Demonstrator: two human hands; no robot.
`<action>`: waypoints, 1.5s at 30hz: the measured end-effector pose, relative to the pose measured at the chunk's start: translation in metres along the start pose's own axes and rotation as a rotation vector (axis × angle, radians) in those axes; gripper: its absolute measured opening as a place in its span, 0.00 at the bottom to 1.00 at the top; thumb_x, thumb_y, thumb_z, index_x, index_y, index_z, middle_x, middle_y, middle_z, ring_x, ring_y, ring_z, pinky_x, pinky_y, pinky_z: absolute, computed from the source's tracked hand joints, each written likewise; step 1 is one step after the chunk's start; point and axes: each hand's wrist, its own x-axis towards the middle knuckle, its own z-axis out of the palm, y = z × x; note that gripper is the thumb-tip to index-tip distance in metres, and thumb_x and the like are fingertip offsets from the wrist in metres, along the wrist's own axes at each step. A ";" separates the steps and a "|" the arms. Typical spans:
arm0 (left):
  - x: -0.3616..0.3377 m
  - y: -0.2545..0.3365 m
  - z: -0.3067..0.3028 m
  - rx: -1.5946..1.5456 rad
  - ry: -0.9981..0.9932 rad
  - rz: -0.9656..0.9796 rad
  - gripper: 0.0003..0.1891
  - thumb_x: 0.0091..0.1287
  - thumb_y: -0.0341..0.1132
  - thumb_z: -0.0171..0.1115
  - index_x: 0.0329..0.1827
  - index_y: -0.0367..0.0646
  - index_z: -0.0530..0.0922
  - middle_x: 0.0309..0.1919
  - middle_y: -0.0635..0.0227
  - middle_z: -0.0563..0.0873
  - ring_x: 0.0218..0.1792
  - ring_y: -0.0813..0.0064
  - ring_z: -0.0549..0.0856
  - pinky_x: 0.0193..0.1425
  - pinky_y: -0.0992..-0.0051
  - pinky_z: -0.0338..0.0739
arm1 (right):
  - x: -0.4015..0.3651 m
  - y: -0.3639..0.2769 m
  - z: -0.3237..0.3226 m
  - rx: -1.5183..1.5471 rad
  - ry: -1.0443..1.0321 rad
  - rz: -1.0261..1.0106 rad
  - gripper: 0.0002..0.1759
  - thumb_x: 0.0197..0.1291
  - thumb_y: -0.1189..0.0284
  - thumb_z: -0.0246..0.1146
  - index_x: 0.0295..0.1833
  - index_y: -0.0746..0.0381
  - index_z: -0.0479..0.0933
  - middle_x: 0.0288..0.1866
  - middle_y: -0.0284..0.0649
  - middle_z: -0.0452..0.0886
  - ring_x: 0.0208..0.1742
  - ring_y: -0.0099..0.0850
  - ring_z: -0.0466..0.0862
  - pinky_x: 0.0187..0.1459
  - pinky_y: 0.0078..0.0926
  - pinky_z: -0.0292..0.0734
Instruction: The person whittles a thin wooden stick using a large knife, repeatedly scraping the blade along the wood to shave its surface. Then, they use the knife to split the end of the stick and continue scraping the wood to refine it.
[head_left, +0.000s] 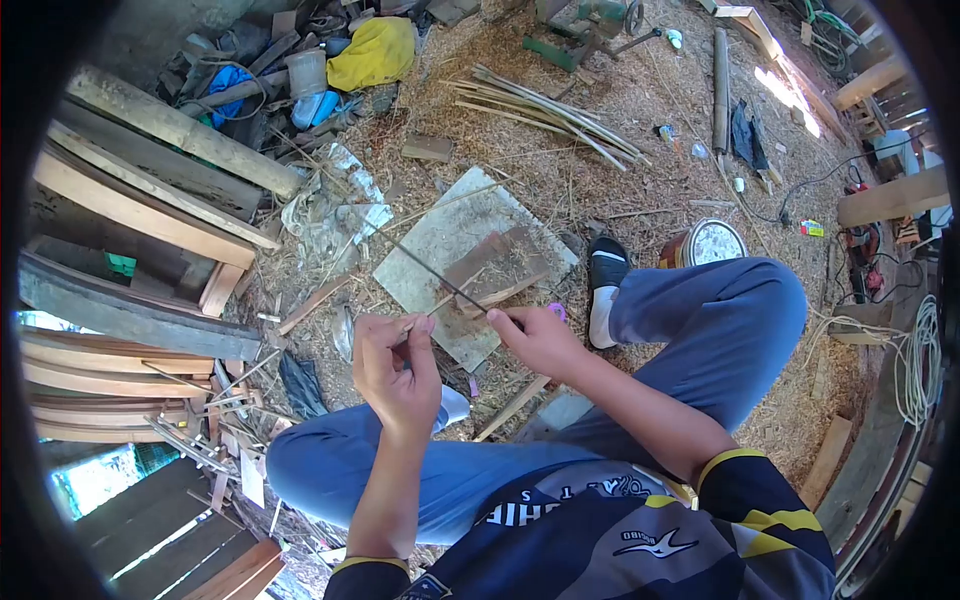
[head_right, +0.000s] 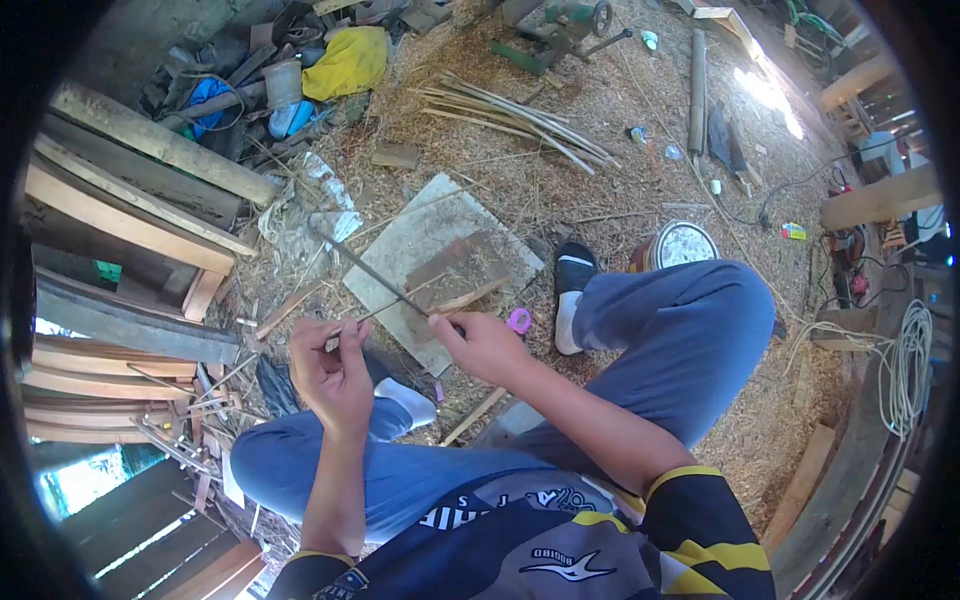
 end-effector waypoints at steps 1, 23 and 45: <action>0.001 0.000 0.001 -0.006 0.003 -0.007 0.10 0.69 0.20 0.73 0.43 0.40 0.78 0.33 0.64 0.82 0.26 0.82 0.75 0.23 0.80 0.65 | -0.001 -0.001 -0.001 -0.016 -0.003 0.015 0.27 0.82 0.54 0.57 0.37 0.68 0.80 0.21 0.37 0.75 0.24 0.27 0.73 0.30 0.36 0.70; 0.014 -0.014 -0.016 -0.103 0.034 -0.256 0.07 0.74 0.22 0.70 0.43 0.32 0.77 0.40 0.63 0.83 0.40 0.77 0.89 0.38 0.79 0.86 | 0.054 0.057 0.028 0.041 0.316 0.074 0.20 0.63 0.58 0.74 0.47 0.64 0.88 0.28 0.41 0.86 0.30 0.35 0.86 0.35 0.36 0.78; 0.016 -0.016 -0.016 -0.032 0.030 -0.206 0.06 0.75 0.23 0.69 0.44 0.34 0.79 0.39 0.62 0.85 0.39 0.76 0.90 0.36 0.78 0.85 | 0.113 0.081 0.056 -0.068 0.495 -0.027 0.17 0.59 0.60 0.74 0.45 0.63 0.88 0.39 0.54 0.90 0.43 0.52 0.91 0.44 0.47 0.83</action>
